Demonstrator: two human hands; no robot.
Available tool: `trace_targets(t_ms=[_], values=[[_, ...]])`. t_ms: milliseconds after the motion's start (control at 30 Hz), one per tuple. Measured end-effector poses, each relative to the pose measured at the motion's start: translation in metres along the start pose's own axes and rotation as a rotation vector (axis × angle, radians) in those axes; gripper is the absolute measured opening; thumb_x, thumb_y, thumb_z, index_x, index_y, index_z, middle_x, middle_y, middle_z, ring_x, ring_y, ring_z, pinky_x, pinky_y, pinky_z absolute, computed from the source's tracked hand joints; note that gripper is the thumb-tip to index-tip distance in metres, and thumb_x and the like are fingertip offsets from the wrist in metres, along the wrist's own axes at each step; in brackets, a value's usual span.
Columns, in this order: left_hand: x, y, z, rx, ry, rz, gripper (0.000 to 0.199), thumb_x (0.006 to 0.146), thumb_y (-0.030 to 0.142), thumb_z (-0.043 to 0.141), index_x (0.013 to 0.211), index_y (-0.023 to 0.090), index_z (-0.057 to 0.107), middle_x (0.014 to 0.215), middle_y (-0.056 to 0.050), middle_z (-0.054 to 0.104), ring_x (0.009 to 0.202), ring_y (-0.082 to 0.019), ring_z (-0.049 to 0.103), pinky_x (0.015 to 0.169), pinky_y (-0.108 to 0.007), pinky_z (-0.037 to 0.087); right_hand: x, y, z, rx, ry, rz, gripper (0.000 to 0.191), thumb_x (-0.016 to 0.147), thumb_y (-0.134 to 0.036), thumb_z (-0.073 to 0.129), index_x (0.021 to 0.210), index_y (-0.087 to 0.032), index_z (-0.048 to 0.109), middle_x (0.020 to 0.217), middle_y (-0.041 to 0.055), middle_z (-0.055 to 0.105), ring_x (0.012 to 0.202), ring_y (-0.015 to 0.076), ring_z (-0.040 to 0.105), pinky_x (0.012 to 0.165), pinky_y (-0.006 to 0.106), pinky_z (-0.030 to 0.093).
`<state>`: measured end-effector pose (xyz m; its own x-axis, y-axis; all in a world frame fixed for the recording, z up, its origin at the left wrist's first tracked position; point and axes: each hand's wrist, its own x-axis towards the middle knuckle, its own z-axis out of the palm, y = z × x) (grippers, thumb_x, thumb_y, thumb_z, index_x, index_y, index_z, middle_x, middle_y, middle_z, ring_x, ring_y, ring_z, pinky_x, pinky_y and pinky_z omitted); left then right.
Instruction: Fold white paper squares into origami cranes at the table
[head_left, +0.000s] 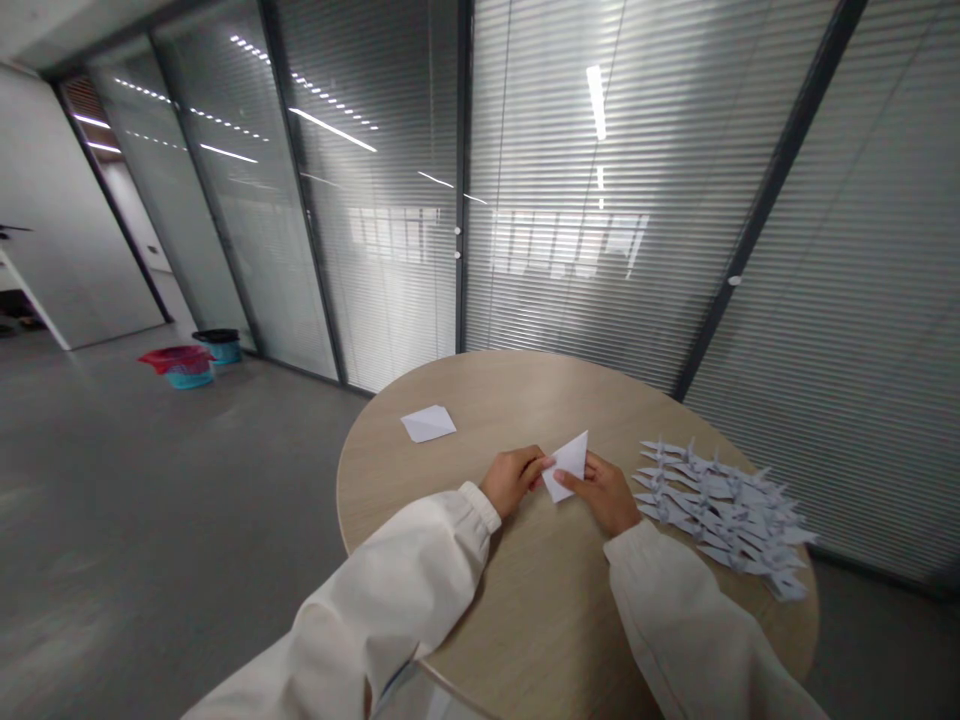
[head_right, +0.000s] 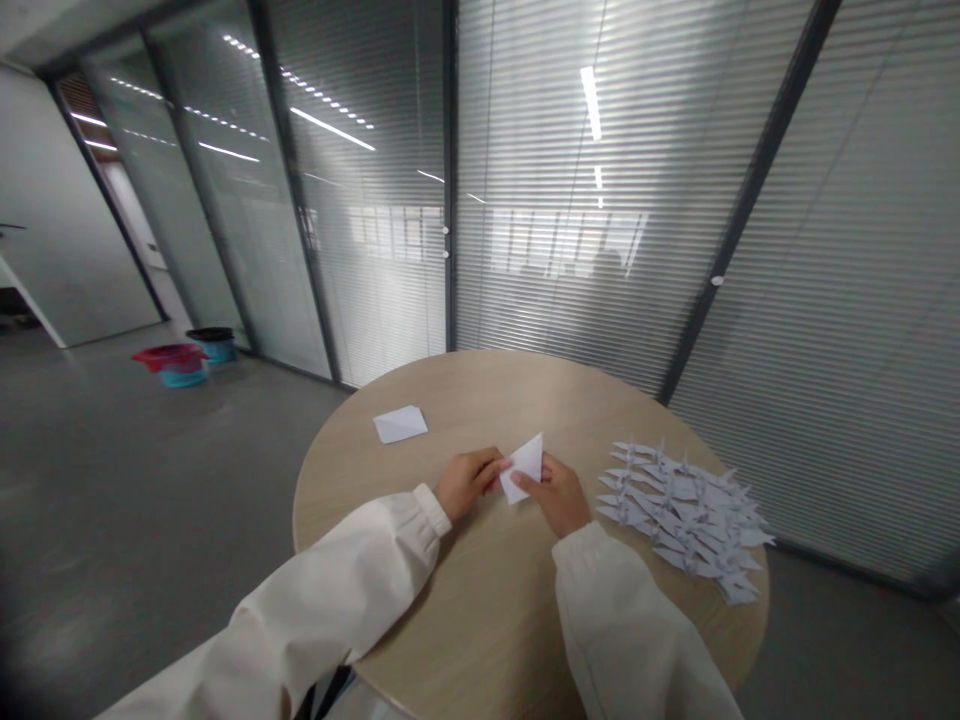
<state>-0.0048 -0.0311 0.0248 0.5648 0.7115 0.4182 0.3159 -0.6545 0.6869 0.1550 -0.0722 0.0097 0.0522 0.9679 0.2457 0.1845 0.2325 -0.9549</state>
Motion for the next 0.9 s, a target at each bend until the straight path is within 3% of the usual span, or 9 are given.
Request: trace_targets(t_ms=[333, 567, 733, 900], values=[[0.0, -0.002, -0.001, 0.27, 0.066, 0.032, 0.038, 0.085, 0.039, 0.027, 0.064, 0.017, 0.049, 0.057, 0.0, 0.05, 0.054, -0.01, 0.045, 0.055, -0.02, 0.031, 0.0, -0.003, 0.003, 0.106, -0.036, 0.011, 0.04, 0.061, -0.041, 0.064, 0.091, -0.015, 0.058, 0.083, 0.0074, 0.067, 0.075, 0.0216, 0.062, 0.066, 0.031, 0.049], [0.001, -0.004, -0.001, 0.174, 0.075, -0.08, 0.04, 0.084, 0.042, 0.025, 0.066, 0.016, 0.051, 0.052, 0.001, 0.047, 0.051, -0.01, 0.045, 0.053, -0.021, 0.033, 0.001, 0.0, 0.001, 0.14, 0.041, 0.003, 0.034, 0.065, -0.049, 0.058, 0.076, -0.017, 0.058, 0.078, 0.0052, 0.066, 0.074, 0.0211, 0.061, 0.064, 0.031, 0.05], [0.0, -0.002, 0.002, 0.008, 0.068, -0.025, 0.033, 0.077, 0.043, 0.044, 0.099, 0.018, 0.05, 0.07, 0.001, 0.055, 0.06, -0.01, 0.05, 0.059, -0.021, 0.038, 0.004, 0.008, -0.002, 0.138, 0.08, 0.014, 0.037, 0.066, -0.053, 0.054, 0.074, -0.017, 0.057, 0.073, 0.004, 0.064, 0.069, 0.0201, 0.059, 0.059, 0.03, 0.05], [0.001, -0.001, 0.004, -0.057, 0.069, 0.018, 0.061, 0.069, 0.028, 0.059, 0.124, 0.025, 0.031, 0.081, 0.001, 0.055, 0.071, -0.011, 0.052, 0.067, -0.022, 0.04, 0.005, 0.009, -0.002, 0.145, 0.093, 0.007, 0.037, 0.067, -0.053, 0.052, 0.074, -0.018, 0.059, 0.072, 0.0023, 0.062, 0.068, 0.0189, 0.057, 0.058, 0.03, 0.05]])
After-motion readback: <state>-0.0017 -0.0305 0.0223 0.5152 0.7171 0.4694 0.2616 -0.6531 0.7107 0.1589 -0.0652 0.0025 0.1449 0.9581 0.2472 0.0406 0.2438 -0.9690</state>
